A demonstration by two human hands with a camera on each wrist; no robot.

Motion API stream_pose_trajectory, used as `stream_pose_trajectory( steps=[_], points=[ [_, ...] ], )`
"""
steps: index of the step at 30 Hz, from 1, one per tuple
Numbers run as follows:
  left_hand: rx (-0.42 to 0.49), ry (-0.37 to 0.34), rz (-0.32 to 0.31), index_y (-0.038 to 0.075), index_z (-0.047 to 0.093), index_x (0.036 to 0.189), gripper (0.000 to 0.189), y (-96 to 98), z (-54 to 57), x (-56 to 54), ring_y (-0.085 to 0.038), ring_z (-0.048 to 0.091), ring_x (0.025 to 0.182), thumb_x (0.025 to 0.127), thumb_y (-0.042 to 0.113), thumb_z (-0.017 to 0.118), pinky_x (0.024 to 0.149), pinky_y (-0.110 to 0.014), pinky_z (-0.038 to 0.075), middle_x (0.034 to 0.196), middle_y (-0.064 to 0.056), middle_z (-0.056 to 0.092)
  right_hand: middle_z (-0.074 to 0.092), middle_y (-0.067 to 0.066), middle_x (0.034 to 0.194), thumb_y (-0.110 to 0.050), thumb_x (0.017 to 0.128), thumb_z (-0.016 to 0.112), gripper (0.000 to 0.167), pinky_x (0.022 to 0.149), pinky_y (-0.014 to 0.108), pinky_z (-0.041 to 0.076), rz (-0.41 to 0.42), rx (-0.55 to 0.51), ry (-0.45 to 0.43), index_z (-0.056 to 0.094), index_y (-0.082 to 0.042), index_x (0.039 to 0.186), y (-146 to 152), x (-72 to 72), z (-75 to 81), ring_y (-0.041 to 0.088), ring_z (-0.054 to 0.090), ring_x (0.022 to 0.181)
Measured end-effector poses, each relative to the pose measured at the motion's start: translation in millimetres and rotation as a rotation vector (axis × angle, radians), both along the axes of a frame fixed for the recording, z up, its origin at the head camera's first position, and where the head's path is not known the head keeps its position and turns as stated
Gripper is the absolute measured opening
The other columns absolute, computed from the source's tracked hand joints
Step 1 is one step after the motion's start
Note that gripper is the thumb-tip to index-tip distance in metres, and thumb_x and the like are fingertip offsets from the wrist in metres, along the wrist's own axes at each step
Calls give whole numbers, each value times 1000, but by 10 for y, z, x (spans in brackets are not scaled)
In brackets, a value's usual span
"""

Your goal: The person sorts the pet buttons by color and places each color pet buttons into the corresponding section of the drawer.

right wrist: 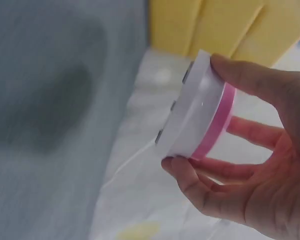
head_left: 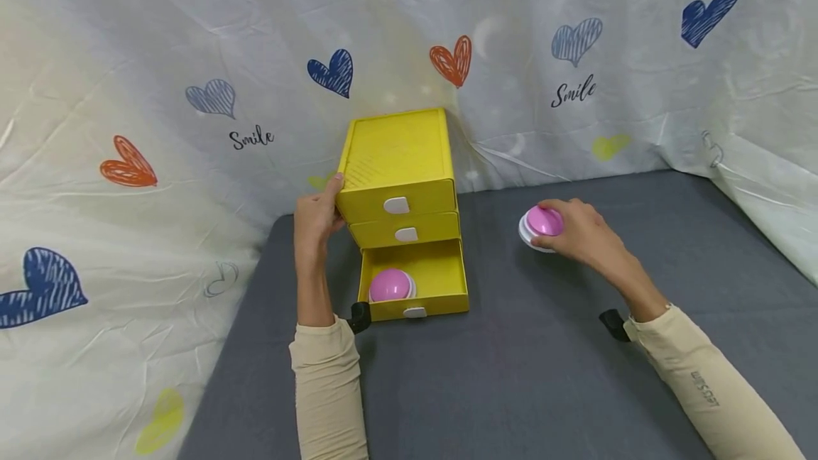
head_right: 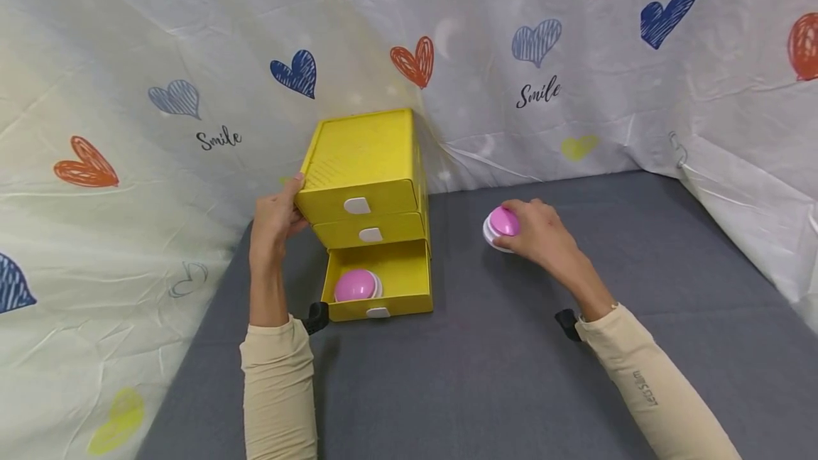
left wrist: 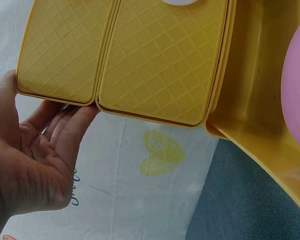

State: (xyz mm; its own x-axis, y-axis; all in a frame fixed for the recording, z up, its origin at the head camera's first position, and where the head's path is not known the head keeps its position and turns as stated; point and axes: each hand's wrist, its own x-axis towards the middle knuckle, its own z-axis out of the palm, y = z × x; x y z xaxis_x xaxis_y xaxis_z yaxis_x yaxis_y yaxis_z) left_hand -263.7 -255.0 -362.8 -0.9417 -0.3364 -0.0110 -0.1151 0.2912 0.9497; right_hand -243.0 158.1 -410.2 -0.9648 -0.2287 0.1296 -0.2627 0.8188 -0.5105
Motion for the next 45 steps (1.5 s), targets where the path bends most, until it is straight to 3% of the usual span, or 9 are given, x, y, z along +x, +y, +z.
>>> stream_pose_trajectory(
  steps=[6,14,19,25,32,36,39,42,45],
  points=[
    [-13,-23,0,24,38,53,66,-23,-5,-5,-8,37,44,92,70,65,57,-23,48,45,12,32,66,23,121,-25,87,86,60,89,52,54,108,-40,-17,63,-5,139,-432,201,79,37,61,107],
    [0,-33,5,24,37,52,66,-47,12,-7,-8,36,45,93,68,65,61,-23,52,45,11,32,70,16,121,-24,83,90,56,90,45,55,245,-57,26,66,-8,131,-1037,365,35,33,59,107],
    [-6,-31,10,24,37,52,66,-53,22,-12,-7,37,46,93,68,65,61,-23,51,46,11,32,72,13,116,-22,83,91,48,89,39,50,348,-9,106,72,-8,124,-1362,315,-34,30,57,102],
    [22,-2,0,24,38,52,65,-15,-1,-20,-7,43,48,94,66,66,61,-22,53,46,11,34,74,7,95,-15,80,91,30,88,39,46,419,45,179,77,-7,105,-1591,182,-212,23,61,88],
    [9,-7,3,25,35,53,66,-12,9,-11,-9,44,51,94,68,65,68,-23,57,47,11,31,68,6,90,-15,84,89,28,73,34,51,405,86,116,70,-9,104,-1664,145,-267,23,61,85],
    [15,-3,-2,25,37,53,66,-15,21,-21,-9,43,49,94,68,65,67,-23,56,46,11,33,59,3,80,-7,93,77,10,68,32,44,411,125,93,68,-9,98,-1669,149,-217,20,57,81],
    [28,-1,-8,24,37,52,66,-5,14,-28,-8,39,47,94,66,66,61,-23,52,45,11,33,53,2,77,-8,95,75,9,68,31,39,412,128,57,67,-8,92,-1660,172,-199,19,52,79],
    [33,-10,-12,24,37,53,66,4,3,-28,-8,37,46,94,66,66,60,-23,50,45,11,32,55,5,82,-10,95,77,10,67,32,43,380,90,145,68,-8,91,-1656,269,-225,21,52,78],
    [31,-17,-8,24,36,53,66,-1,8,-23,-8,39,48,94,66,66,64,-22,53,46,11,31,60,5,84,-12,95,77,12,63,31,50,356,61,387,68,-9,86,-1690,475,-295,20,56,74]
  ],
)
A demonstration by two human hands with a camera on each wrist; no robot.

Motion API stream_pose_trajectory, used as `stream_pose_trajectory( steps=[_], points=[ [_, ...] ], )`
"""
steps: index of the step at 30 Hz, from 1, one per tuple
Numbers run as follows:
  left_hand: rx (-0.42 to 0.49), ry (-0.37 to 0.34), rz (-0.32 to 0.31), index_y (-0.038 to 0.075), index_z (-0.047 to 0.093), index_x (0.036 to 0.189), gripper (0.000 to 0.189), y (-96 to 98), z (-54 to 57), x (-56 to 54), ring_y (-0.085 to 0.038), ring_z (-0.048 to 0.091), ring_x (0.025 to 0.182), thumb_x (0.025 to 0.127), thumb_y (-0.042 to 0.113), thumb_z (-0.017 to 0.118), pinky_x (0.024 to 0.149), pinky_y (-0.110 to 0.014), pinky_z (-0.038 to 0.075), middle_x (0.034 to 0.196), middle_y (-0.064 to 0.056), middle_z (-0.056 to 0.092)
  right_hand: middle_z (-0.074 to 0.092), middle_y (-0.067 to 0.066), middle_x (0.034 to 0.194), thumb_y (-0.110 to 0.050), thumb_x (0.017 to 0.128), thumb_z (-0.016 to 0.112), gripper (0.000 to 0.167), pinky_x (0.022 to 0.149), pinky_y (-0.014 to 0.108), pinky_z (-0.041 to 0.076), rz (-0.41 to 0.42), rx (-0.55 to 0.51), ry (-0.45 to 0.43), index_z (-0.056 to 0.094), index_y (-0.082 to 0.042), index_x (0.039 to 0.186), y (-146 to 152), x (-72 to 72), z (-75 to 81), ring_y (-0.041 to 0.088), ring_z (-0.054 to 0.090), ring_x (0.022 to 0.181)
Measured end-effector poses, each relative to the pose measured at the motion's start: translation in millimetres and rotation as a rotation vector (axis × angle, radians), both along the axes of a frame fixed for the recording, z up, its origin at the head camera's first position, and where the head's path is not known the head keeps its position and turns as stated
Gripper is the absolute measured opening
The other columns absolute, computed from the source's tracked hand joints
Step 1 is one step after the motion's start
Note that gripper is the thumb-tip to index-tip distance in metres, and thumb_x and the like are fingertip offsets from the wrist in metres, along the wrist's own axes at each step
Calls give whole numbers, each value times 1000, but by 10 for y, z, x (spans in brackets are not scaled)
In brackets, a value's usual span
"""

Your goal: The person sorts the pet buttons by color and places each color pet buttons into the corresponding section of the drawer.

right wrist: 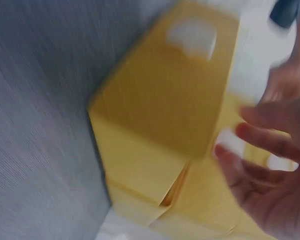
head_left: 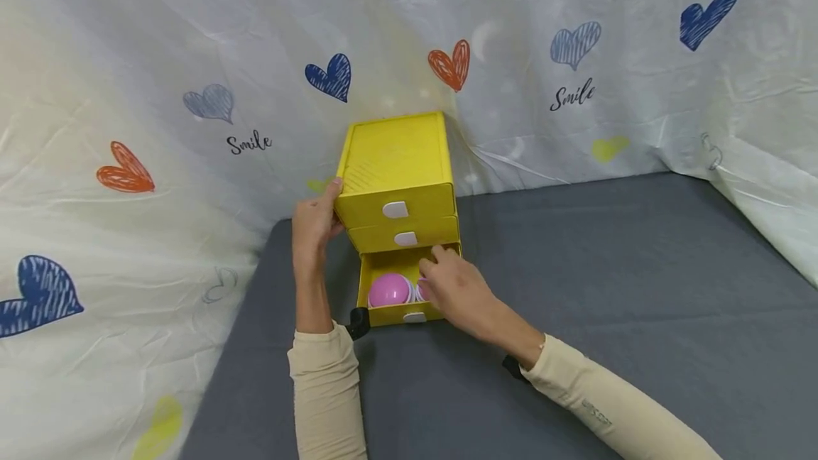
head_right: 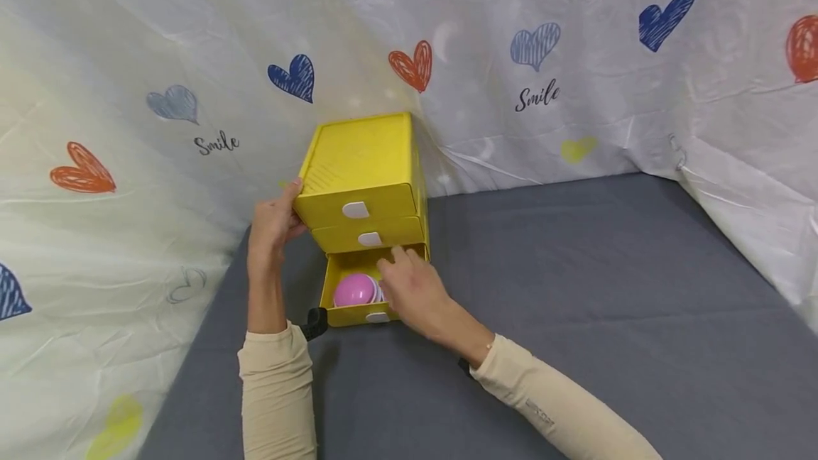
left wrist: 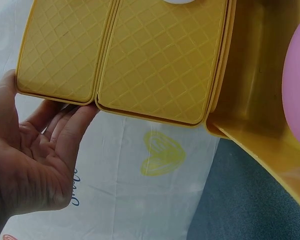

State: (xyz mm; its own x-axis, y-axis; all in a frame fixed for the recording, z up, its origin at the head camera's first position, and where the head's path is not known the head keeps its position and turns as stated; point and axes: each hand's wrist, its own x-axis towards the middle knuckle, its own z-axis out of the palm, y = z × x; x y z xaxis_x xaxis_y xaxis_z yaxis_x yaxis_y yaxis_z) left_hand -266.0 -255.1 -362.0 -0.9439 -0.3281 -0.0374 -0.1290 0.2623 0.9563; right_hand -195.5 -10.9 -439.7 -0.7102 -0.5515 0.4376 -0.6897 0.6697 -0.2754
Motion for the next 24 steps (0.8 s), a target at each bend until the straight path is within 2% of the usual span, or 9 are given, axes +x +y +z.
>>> stream_pose_trajectory(
  steps=[1,3,5,8,10,11,15,20,24],
  points=[
    [0,-6,3,24,37,54,65,-5,11,0,-8,43,50,94,66,66,67,-22,55,47,11,33,62,5,83,-13,94,77,12,62,31,52,-5,0,73,69,-9,85,-23,82,-24,20,58,72],
    [1,-6,9,24,37,55,65,-13,34,0,-8,44,52,94,67,66,70,-22,56,48,11,32,62,4,77,-14,93,78,16,58,29,52,8,21,148,67,-9,82,-69,228,-76,17,60,66],
    [0,1,19,24,37,55,64,-14,50,-1,-8,43,52,93,67,66,70,-22,56,48,11,32,62,3,71,-11,90,78,18,54,28,51,35,32,217,65,-9,78,-115,304,-163,15,62,62],
    [-1,14,14,24,37,54,65,-10,46,0,-8,37,48,94,66,66,66,-23,54,47,11,31,59,3,65,-2,87,75,20,49,29,48,68,-1,291,60,-9,76,-174,295,-324,18,61,56],
    [3,18,2,24,37,53,65,-4,35,-5,-8,36,47,94,65,66,63,-23,52,47,11,31,57,4,62,0,86,75,24,48,31,46,70,-69,365,57,-9,73,-212,218,-421,19,59,54],
    [7,21,-4,23,37,53,65,2,29,-12,-7,35,47,94,64,66,62,-23,51,47,11,31,57,4,62,0,86,75,25,47,31,45,69,-96,369,56,-9,73,-226,170,-442,20,59,54],
    [7,41,-7,24,37,53,66,29,20,-38,-7,33,45,94,65,67,58,-23,48,47,11,31,57,8,64,-5,90,75,24,51,37,46,40,-141,314,56,-6,74,-276,-82,-422,24,59,57],
    [2,41,-20,23,37,53,65,69,10,-49,-7,37,45,95,64,65,57,-23,48,46,11,32,60,13,65,-1,96,67,27,53,40,51,-63,-86,154,58,-4,71,-299,-399,-348,29,62,57],
    [11,19,-30,24,36,54,65,94,7,-49,-8,38,47,96,64,65,59,-23,48,47,11,32,61,17,66,-3,100,64,31,51,42,54,-129,-43,64,59,-4,69,-290,-533,-320,32,64,56]
  ],
)
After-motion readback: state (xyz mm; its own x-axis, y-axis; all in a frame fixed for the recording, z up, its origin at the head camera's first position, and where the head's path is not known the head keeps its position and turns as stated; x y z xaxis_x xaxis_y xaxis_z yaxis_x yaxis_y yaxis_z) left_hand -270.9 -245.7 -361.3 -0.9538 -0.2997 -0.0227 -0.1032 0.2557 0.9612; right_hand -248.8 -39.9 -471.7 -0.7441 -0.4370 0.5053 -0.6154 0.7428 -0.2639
